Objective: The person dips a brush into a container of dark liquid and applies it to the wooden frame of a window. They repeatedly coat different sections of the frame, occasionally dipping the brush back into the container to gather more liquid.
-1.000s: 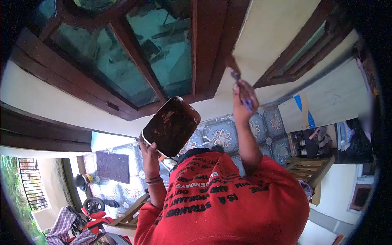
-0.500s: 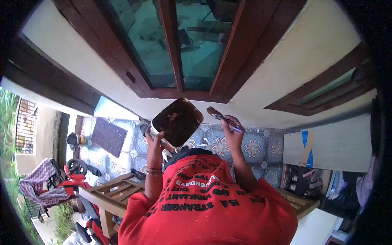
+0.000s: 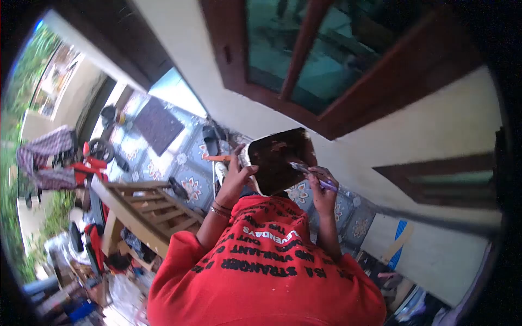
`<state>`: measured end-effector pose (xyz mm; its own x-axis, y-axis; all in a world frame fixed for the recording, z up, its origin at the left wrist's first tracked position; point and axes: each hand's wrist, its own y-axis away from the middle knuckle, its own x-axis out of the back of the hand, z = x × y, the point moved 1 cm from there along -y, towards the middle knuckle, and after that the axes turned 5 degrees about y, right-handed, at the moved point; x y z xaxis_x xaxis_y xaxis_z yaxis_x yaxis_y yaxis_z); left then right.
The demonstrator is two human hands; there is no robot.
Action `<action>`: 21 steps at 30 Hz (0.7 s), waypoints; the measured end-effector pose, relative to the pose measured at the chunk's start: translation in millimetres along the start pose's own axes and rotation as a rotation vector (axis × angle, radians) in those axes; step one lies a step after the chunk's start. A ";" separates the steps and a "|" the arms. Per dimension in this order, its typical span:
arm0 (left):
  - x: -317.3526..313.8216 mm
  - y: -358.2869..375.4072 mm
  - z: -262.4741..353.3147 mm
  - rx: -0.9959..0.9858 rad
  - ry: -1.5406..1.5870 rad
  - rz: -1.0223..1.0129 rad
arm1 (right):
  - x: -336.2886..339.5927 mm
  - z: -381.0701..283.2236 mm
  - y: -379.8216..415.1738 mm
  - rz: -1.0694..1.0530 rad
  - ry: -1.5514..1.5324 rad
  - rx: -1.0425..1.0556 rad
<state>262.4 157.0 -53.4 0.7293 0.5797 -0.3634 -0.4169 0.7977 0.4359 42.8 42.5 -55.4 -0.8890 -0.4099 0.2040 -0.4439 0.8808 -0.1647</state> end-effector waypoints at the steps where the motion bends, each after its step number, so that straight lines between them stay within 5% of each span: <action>1: 1.8 -1.8 -7.2 -0.084 0.082 -0.027 | -1.1 -6.7 -3.6 -0.048 -0.011 0.005; 9: 22.6 -1.7 -0.4 -0.263 0.050 0.165 | -3.0 4.1 -46.4 -0.107 0.136 0.129; 13: 42.2 4.1 11.0 -0.294 0.202 0.204 | -30.5 -12.9 -63.7 -0.222 0.056 -0.061; 15: 55.0 8.4 20.0 -0.289 0.216 0.239 | -49.7 -18.0 -73.2 -0.346 0.164 0.128; 21: 134.6 12.1 55.1 -0.316 0.171 0.311 | -150.3 -50.5 -93.2 -0.376 0.194 0.161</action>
<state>385.4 235.5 -51.6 0.4550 0.7971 -0.3971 -0.7651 0.5780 0.2837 223.4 34.0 -22.0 -0.6323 -0.6288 0.4525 -0.7573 0.6250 -0.1896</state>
